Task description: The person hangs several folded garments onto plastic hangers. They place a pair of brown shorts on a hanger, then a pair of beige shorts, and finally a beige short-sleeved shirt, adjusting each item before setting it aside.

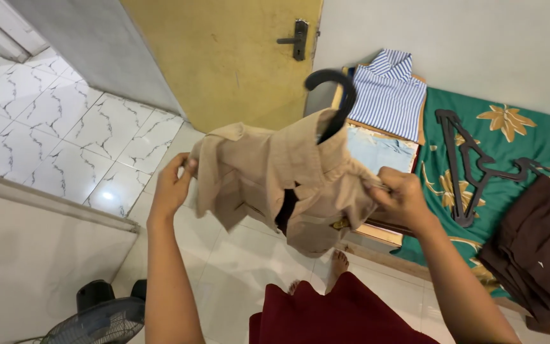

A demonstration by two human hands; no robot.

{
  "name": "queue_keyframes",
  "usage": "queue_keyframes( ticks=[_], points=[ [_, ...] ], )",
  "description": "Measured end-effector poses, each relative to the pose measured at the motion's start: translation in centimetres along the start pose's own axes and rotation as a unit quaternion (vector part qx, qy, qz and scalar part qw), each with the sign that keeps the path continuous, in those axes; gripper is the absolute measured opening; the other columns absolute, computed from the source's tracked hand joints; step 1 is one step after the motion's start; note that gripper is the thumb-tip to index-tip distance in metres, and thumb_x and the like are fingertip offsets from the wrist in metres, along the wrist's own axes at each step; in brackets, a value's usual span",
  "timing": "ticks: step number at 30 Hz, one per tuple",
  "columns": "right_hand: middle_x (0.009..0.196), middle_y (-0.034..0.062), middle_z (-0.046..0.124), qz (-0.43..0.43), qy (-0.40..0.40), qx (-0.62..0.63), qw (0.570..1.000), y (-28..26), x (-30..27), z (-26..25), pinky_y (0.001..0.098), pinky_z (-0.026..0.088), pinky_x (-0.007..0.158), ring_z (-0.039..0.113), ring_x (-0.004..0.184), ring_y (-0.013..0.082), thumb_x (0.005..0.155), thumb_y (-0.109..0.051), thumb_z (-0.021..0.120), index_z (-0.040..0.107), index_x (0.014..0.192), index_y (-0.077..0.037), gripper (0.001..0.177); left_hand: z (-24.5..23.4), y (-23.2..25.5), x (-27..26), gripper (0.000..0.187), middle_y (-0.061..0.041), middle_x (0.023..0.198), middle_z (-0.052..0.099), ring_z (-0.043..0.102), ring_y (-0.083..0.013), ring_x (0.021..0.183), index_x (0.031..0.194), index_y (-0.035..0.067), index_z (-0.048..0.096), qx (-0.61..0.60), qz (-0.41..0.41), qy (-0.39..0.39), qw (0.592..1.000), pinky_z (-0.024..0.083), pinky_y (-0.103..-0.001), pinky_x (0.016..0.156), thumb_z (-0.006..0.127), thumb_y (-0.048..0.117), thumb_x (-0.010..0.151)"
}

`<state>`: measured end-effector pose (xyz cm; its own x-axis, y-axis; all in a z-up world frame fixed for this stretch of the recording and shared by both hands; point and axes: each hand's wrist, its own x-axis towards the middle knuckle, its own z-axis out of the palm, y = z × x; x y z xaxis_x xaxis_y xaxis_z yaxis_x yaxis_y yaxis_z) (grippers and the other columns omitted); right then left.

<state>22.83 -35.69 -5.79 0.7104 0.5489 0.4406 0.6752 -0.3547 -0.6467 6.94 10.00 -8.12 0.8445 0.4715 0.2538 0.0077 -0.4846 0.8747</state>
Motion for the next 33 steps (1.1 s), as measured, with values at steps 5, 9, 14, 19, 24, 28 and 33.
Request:
queue_keyframes(
  ticks=[5, 9, 14, 19, 24, 28, 33],
  points=[
    [0.064, 0.0123, 0.040, -0.034, -0.010, -0.077, 0.996, 2.4, -1.5, -2.8, 0.0369, 0.035, 0.051, 0.040, 0.053, 0.0255, 0.080, -0.010, 0.079, 0.045, 0.068, 0.003, 0.038, 0.7, -2.4, 0.0, 0.012, -0.007, 0.090, 0.065, 0.053, -0.0169, 0.076, 0.106, 0.001, 0.068, 0.041, 0.005, 0.151, 0.988, 0.045, -0.031, 0.067, 0.059, 0.009, 0.107],
    [0.066, 0.0102, 0.047, -0.093, 0.046, -0.123, 0.987, 1.3, -2.6, -3.9, 0.0380, 0.037, 0.051, 0.047, 0.054, 0.0238, 0.080, -0.009, 0.078, 0.053, 0.072, 0.001, 0.028, 0.2, -0.6, 0.2, 0.006, -0.007, 0.097, 0.065, 0.062, -0.0166, 0.081, 0.101, 0.003, 0.069, 0.145, 0.031, 0.131, 0.980, 0.052, -0.032, 0.075, 0.065, 0.008, 0.102],
    [0.065, 0.0109, 0.048, -0.094, 0.010, -0.150, 0.984, 0.4, -3.3, -5.4, 0.0395, 0.038, 0.053, 0.050, 0.055, 0.0255, 0.075, -0.007, 0.078, 0.051, 0.067, 0.001, 0.030, 3.4, 5.0, -0.6, 0.052, -0.010, 0.120, 0.064, 0.059, -0.0267, 0.105, 0.122, -0.001, 0.064, 0.039, 0.188, -0.046, 0.980, 0.049, -0.039, 0.088, 0.083, 0.023, 0.080],
    [0.065, 0.0131, 0.051, -0.032, -0.011, -0.118, 0.992, 0.5, -5.1, -6.1, 0.0391, 0.041, 0.052, 0.052, 0.055, 0.0270, 0.075, -0.007, 0.079, 0.056, 0.069, 0.002, 0.026, 8.3, 9.3, -0.5, 0.028, -0.008, 0.085, 0.060, 0.050, -0.0164, 0.077, 0.100, 0.000, 0.069, -0.016, 0.108, -0.232, 0.967, 0.045, -0.033, 0.066, 0.076, 0.027, 0.093],
    [0.072, 0.0139, 0.056, 0.040, 0.088, -0.172, 0.980, 1.8, -8.8, -7.3, 0.0392, 0.045, 0.057, 0.058, 0.062, 0.0298, 0.077, -0.005, 0.075, 0.058, 0.077, 0.002, 0.019, 12.2, 12.1, -0.5, 0.034, -0.002, 0.061, 0.043, 0.036, -0.0099, 0.060, 0.079, 0.000, 0.064, -0.030, 0.041, -0.270, 0.962, 0.033, -0.030, 0.052, 0.076, 0.029, 0.093],
    [0.076, 0.0132, 0.057, 0.101, 0.160, -0.237, 0.953, 3.4, -13.9, -9.4, 0.0389, 0.045, 0.059, 0.057, 0.065, 0.0279, 0.083, -0.005, 0.076, 0.061, 0.085, 0.002, 0.017, 17.1, 14.5, 0.1, 0.036, -0.002, 0.061, 0.048, 0.038, -0.0094, 0.058, 0.076, 0.000, 0.061, -0.042, 0.091, -0.293, 0.951, 0.033, -0.031, 0.050, 0.079, 0.029, 0.087],
    [0.066, 0.0104, 0.051, 0.211, 0.223, -0.218, 0.926, 5.2, -22.3, -14.8, 0.0365, 0.040, 0.053, 0.048, 0.053, 0.0207, 0.079, -0.009, 0.080, 0.058, 0.075, -0.001, 0.023, 25.7, 16.9, -0.2, 0.033, -0.004, 0.063, 0.045, 0.038, -0.0096, 0.059, 0.083, 0.001, 0.059, -0.051, 0.130, -0.418, 0.898, 0.036, -0.030, 0.050, 0.073, 0.030, 0.093]
  ],
)
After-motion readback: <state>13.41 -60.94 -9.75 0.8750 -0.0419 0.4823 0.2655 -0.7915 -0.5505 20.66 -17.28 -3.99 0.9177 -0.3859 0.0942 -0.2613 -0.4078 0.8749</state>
